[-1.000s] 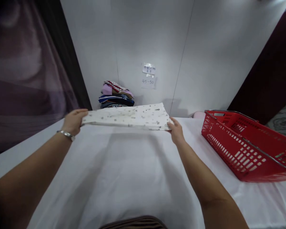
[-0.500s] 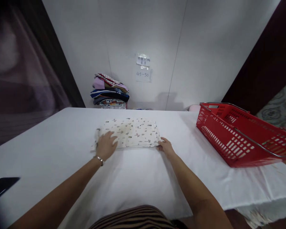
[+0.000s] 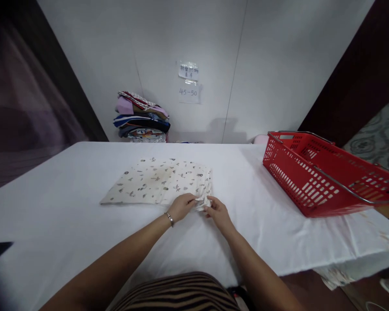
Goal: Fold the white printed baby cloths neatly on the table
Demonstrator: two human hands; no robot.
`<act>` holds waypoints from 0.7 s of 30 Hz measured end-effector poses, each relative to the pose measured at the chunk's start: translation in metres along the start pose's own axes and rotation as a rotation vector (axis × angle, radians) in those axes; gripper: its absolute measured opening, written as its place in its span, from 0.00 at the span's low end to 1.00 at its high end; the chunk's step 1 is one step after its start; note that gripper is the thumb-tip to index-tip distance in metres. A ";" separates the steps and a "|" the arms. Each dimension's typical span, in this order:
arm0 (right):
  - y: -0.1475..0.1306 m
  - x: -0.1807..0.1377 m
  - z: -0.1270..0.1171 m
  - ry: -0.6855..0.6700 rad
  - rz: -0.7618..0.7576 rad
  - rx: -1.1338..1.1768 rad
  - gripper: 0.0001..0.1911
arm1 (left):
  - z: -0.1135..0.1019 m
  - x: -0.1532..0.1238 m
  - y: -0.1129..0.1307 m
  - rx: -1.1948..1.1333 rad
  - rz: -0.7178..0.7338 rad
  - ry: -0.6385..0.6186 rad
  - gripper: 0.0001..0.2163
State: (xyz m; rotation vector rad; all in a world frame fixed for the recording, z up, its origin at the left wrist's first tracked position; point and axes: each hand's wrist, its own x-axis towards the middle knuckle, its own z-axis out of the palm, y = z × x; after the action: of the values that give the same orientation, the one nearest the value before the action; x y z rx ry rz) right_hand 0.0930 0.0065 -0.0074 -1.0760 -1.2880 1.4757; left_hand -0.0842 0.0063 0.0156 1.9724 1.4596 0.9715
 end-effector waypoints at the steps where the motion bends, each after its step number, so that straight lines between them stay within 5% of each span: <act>1: 0.004 -0.002 -0.004 0.006 0.021 -0.033 0.28 | -0.001 0.002 -0.002 -0.008 -0.034 0.031 0.11; 4: 0.012 -0.008 -0.015 0.006 0.037 -0.249 0.25 | -0.017 0.009 -0.003 -0.034 -0.153 0.176 0.15; 9: 0.004 -0.014 -0.024 0.070 -0.281 -0.608 0.15 | -0.052 0.011 0.018 -0.212 -0.256 0.374 0.15; 13: -0.011 -0.010 -0.017 0.075 -0.405 -0.538 0.15 | -0.060 -0.001 0.039 -0.211 -0.193 0.420 0.13; 21: -0.017 0.016 -0.008 0.106 -0.351 -0.404 0.19 | -0.080 -0.032 0.065 -0.161 -0.117 0.526 0.10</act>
State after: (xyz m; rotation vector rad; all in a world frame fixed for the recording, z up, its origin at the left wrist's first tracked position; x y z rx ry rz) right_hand 0.0979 0.0252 0.0079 -1.0945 -1.6434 0.9078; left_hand -0.1132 -0.0458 0.1050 1.5626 1.6766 1.5809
